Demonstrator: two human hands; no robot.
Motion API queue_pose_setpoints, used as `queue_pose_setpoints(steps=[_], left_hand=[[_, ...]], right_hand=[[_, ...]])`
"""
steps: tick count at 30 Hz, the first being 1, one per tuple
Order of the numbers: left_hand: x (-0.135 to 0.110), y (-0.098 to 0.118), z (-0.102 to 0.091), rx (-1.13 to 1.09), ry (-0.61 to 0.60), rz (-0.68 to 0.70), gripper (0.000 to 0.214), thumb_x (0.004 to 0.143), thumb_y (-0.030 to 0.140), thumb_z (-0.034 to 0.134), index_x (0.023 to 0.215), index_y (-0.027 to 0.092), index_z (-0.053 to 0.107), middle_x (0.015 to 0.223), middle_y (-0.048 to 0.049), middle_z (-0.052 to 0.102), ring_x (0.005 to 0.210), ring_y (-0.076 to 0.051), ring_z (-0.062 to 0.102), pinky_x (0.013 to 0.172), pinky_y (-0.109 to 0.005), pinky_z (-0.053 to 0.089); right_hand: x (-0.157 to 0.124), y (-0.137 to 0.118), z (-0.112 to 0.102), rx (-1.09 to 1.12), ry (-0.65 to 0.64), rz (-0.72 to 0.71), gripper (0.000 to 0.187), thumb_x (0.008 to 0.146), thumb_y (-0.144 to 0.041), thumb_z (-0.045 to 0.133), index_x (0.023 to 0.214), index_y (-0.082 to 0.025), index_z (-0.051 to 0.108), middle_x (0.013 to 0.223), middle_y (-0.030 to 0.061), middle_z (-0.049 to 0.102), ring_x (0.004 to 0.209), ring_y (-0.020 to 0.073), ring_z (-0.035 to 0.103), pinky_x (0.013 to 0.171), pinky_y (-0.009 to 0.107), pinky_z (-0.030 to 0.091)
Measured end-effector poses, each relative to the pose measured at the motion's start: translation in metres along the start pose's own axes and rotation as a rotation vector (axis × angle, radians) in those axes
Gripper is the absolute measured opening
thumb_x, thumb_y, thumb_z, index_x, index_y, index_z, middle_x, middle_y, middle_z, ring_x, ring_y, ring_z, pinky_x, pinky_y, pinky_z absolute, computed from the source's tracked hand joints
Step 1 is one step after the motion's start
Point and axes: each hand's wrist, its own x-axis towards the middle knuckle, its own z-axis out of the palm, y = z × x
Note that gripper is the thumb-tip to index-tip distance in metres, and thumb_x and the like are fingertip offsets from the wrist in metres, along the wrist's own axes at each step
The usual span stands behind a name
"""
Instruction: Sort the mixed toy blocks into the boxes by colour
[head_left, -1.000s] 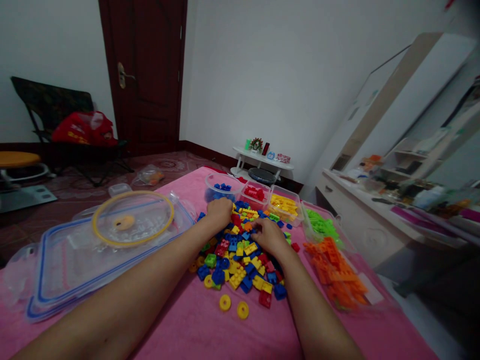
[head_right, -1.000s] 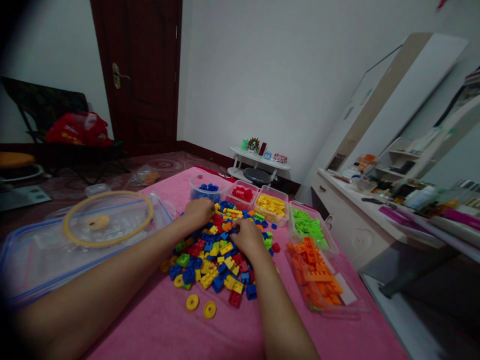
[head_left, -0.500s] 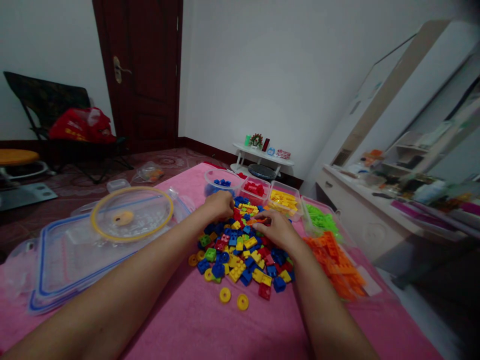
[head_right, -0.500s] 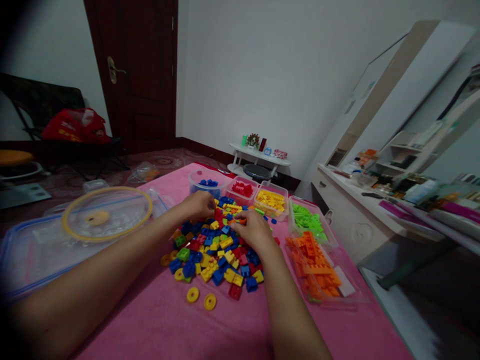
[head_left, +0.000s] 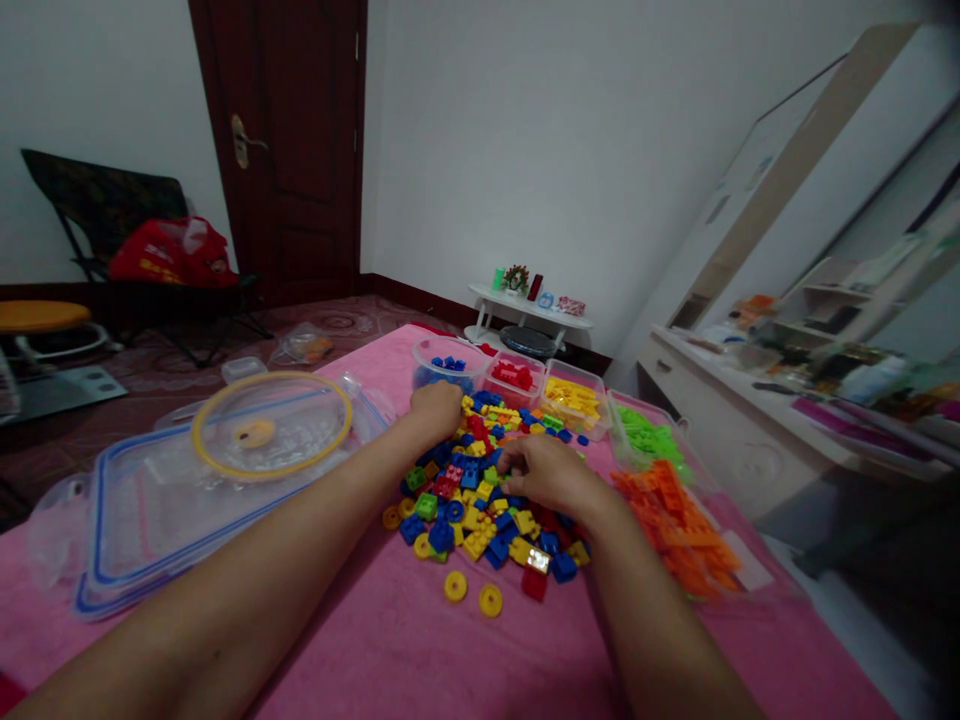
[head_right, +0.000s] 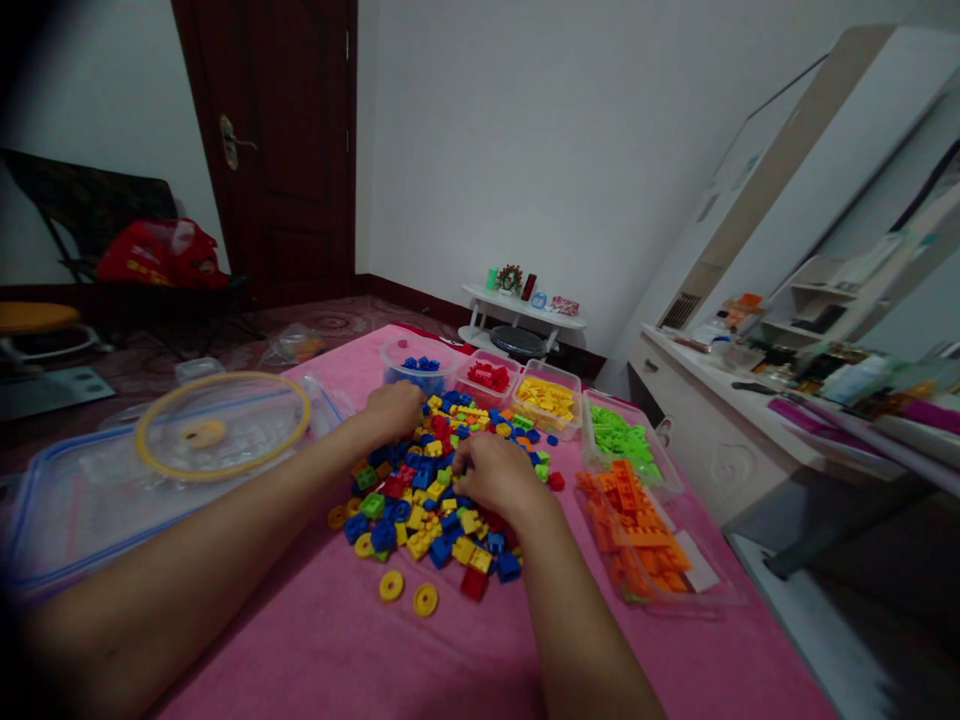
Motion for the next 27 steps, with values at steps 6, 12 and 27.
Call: queue_pose_setpoints(steps=[6,12,27], left_hand=[[-0.003,0.002,0.005,0.049,0.031,-0.034,0.037,0.084,0.026,0.040,0.106,0.012,0.066,0.113,-0.0198,0.060,0.098,-0.027,0.061,0.079,-0.034,0.049],[-0.008,0.005,0.002,0.042,0.009,0.000,0.045,0.079,0.044,0.049,0.105,0.011,0.066,0.107,-0.0203,0.063,0.101,-0.031,0.059,0.080,-0.036,0.049],[-0.004,0.005,0.008,0.028,-0.046,0.029,0.046,0.074,0.045,0.053,0.103,0.012,0.067,0.104,-0.0205,0.065,0.096,-0.033,0.062,0.077,-0.041,0.050]], right_hand=[[0.000,-0.002,0.000,-0.061,0.059,0.046,0.012,0.064,-0.022,0.067,0.075,-0.024,0.068,0.076,-0.0014,0.067,0.066,0.0133,0.057,0.054,0.022,0.031],[0.004,-0.004,0.011,-0.048,0.115,-0.121,0.041,0.060,-0.023,0.073,0.100,-0.031,0.067,0.086,-0.0013,0.066,0.075,0.0149,0.058,0.059,0.022,0.034],[0.004,-0.003,0.011,0.111,0.048,-0.161,0.025,0.059,-0.013,0.062,0.082,-0.021,0.065,0.073,-0.0034,0.065,0.063,0.0102,0.054,0.053,0.019,0.032]])
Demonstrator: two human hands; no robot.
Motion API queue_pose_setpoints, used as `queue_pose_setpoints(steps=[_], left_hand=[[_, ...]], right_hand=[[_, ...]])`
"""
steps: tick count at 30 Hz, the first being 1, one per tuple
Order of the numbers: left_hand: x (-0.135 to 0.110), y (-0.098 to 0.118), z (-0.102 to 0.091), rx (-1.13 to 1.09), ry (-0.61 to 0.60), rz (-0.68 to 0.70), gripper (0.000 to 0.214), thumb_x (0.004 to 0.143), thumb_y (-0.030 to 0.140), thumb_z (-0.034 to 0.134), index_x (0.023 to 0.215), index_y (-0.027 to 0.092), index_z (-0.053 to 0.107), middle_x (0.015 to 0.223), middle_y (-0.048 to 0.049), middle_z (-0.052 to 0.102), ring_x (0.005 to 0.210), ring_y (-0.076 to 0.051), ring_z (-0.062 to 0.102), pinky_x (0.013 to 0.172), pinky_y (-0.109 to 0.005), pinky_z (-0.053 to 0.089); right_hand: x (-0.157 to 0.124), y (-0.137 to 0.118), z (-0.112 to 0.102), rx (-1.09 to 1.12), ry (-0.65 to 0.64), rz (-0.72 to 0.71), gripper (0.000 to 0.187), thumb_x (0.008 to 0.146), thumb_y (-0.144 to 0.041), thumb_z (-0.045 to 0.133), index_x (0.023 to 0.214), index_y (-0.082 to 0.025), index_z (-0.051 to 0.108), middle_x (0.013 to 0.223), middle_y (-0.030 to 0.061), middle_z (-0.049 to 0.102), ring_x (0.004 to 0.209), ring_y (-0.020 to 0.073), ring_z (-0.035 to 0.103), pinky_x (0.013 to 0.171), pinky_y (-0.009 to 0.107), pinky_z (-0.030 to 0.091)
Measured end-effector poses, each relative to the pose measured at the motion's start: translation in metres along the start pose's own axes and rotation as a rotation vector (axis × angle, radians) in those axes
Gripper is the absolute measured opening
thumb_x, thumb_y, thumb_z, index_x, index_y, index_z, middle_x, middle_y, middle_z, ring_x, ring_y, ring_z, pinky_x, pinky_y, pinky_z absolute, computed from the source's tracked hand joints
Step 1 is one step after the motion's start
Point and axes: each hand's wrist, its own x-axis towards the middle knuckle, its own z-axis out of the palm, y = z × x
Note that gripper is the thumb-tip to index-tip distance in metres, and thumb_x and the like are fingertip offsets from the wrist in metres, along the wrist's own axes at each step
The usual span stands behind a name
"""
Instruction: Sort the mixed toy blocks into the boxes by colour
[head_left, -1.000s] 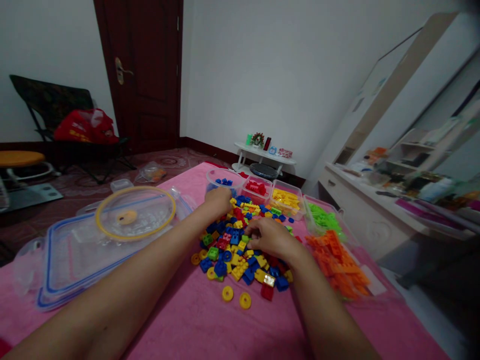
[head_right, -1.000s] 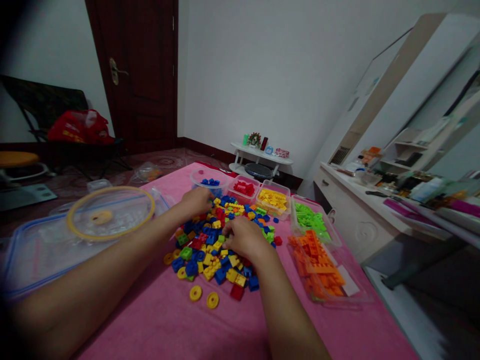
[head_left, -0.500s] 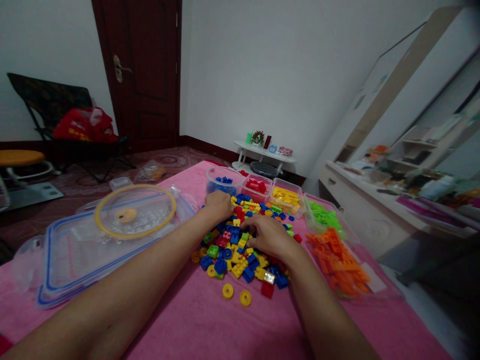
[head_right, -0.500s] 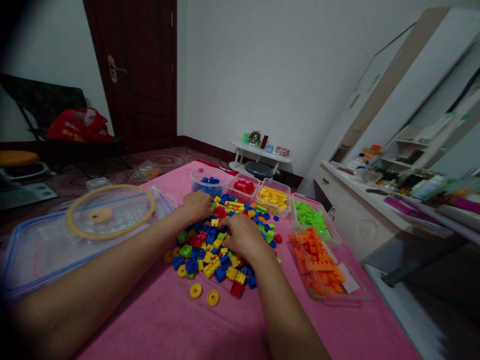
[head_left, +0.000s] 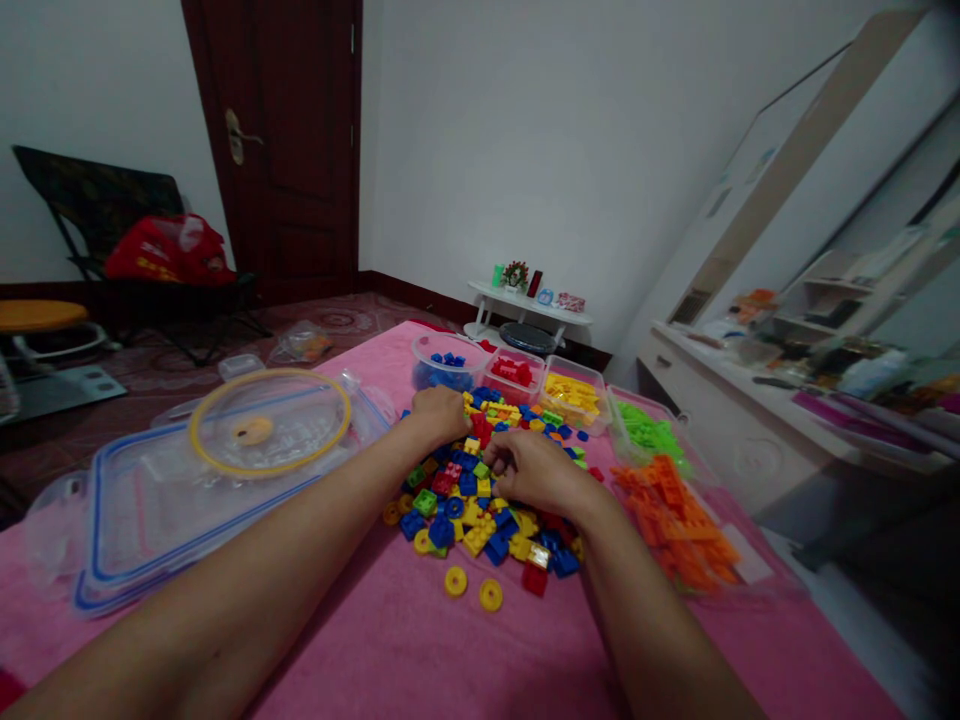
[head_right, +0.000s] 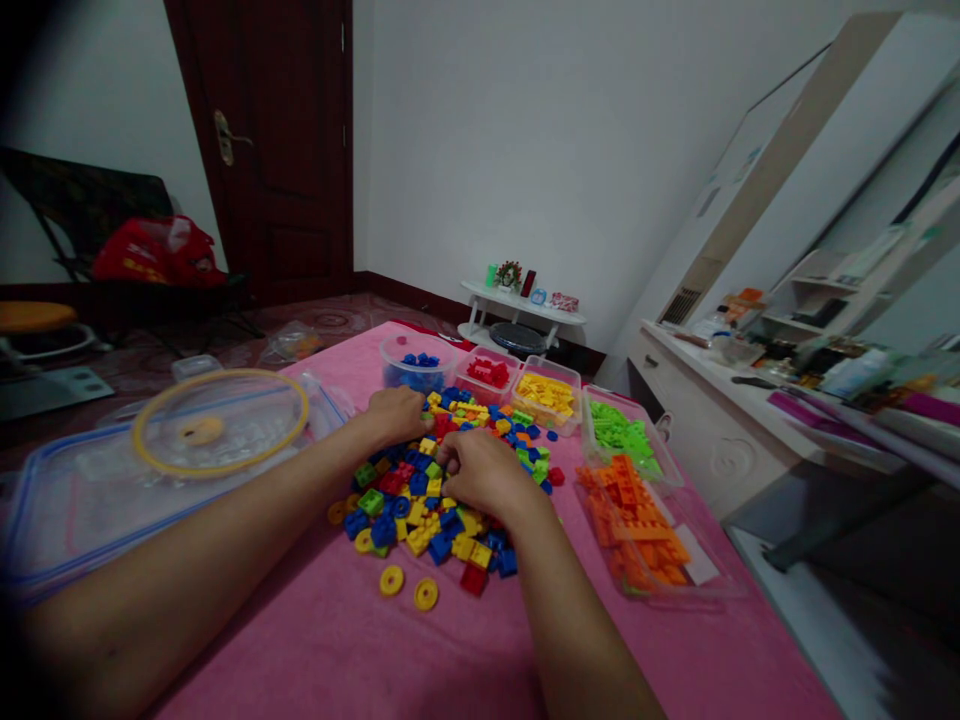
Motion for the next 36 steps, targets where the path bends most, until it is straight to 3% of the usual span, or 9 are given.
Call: queue_pose_setpoints(steps=[8,13,16,18,20,22,25,31,36], left_hand=[[0.004,-0.001,0.001,-0.169,0.023,0.074,0.031,0.063,0.036,0.062,0.082,0.014,0.069,0.085,-0.0142,0.069,0.082,-0.026,0.064,0.070,-0.031,0.049],[0.017,-0.003,0.001,-0.542,0.034,0.142,0.023,0.058,0.032,0.065,0.073,0.015,0.069,0.070,-0.0053,0.067,0.070,-0.017,0.061,0.066,-0.025,0.048],[0.016,0.002,-0.007,-1.059,-0.158,0.153,0.024,0.060,0.032,0.066,0.075,0.013,0.067,0.065,-0.0019,0.063,0.061,-0.011,0.057,0.063,-0.023,0.049],[0.011,0.006,-0.014,-1.352,-0.320,0.158,0.025,0.060,0.031,0.068,0.075,0.011,0.065,0.061,-0.0006,0.060,0.056,-0.008,0.056,0.063,-0.022,0.050],[0.006,0.010,-0.019,-1.504,-0.444,0.178,0.026,0.059,0.030,0.071,0.074,0.010,0.065,0.060,-0.0011,0.060,0.054,-0.007,0.056,0.062,-0.021,0.050],[0.003,0.013,-0.021,-1.575,-0.531,0.195,0.029,0.058,0.031,0.074,0.075,0.009,0.065,0.062,-0.0030,0.062,0.055,-0.008,0.058,0.060,-0.020,0.050],[0.001,0.016,-0.020,-1.630,-0.559,0.184,0.033,0.059,0.034,0.077,0.077,0.009,0.065,0.066,-0.0053,0.064,0.058,-0.009,0.060,0.061,-0.020,0.051],[0.000,0.018,-0.020,-1.641,-0.545,0.196,0.040,0.064,0.041,0.075,0.088,0.012,0.066,0.075,-0.0053,0.066,0.060,-0.009,0.061,0.061,-0.021,0.052],[-0.003,0.020,-0.028,-1.599,-0.394,0.183,0.044,0.063,0.042,0.075,0.095,0.014,0.066,0.097,-0.0085,0.066,0.066,-0.008,0.061,0.061,-0.021,0.050]], right_hand=[[0.002,-0.003,0.011,0.017,0.030,-0.051,0.019,0.066,-0.024,0.066,0.085,-0.024,0.068,0.074,-0.0021,0.065,0.067,0.0121,0.056,0.056,0.021,0.032],[0.006,0.017,0.007,0.165,0.119,-0.023,0.013,0.073,-0.020,0.056,0.075,-0.019,0.069,0.073,-0.0002,0.067,0.067,0.0122,0.058,0.060,0.021,0.038],[0.009,0.025,0.002,0.227,0.343,0.086,0.017,0.071,-0.022,0.060,0.085,-0.017,0.068,0.080,0.0024,0.068,0.064,0.0123,0.057,0.061,0.023,0.042],[0.011,0.026,0.001,0.288,0.479,0.116,0.034,0.069,-0.026,0.064,0.102,-0.017,0.064,0.093,0.0044,0.068,0.060,0.0112,0.056,0.061,0.025,0.044],[0.012,0.025,0.002,0.362,0.558,0.085,0.050,0.069,-0.027,0.064,0.117,-0.019,0.057,0.106,0.0055,0.065,0.060,0.0108,0.057,0.062,0.027,0.047],[0.013,0.023,0.003,0.423,0.610,0.024,0.052,0.069,-0.025,0.063,0.120,-0.022,0.055,0.114,0.0052,0.062,0.073,0.0132,0.061,0.069,0.028,0.049],[0.013,0.019,0.001,0.488,0.640,-0.035,0.038,0.070,-0.023,0.062,0.108,-0.021,0.062,0.110,0.0041,0.064,0.092,0.0180,0.061,0.078,0.031,0.050],[0.012,0.018,-0.005,0.965,0.622,0.108,0.025,0.071,-0.032,0.062,0.091,-0.018,0.056,0.071,-0.0006,0.065,0.054,0.0152,0.063,0.052,0.027,0.053],[0.011,0.023,-0.010,1.258,0.693,0.173,0.031,0.065,-0.032,0.068,0.086,-0.018,0.051,0.061,-0.0043,0.061,0.050,0.0144,0.064,0.045,0.022,0.051]])
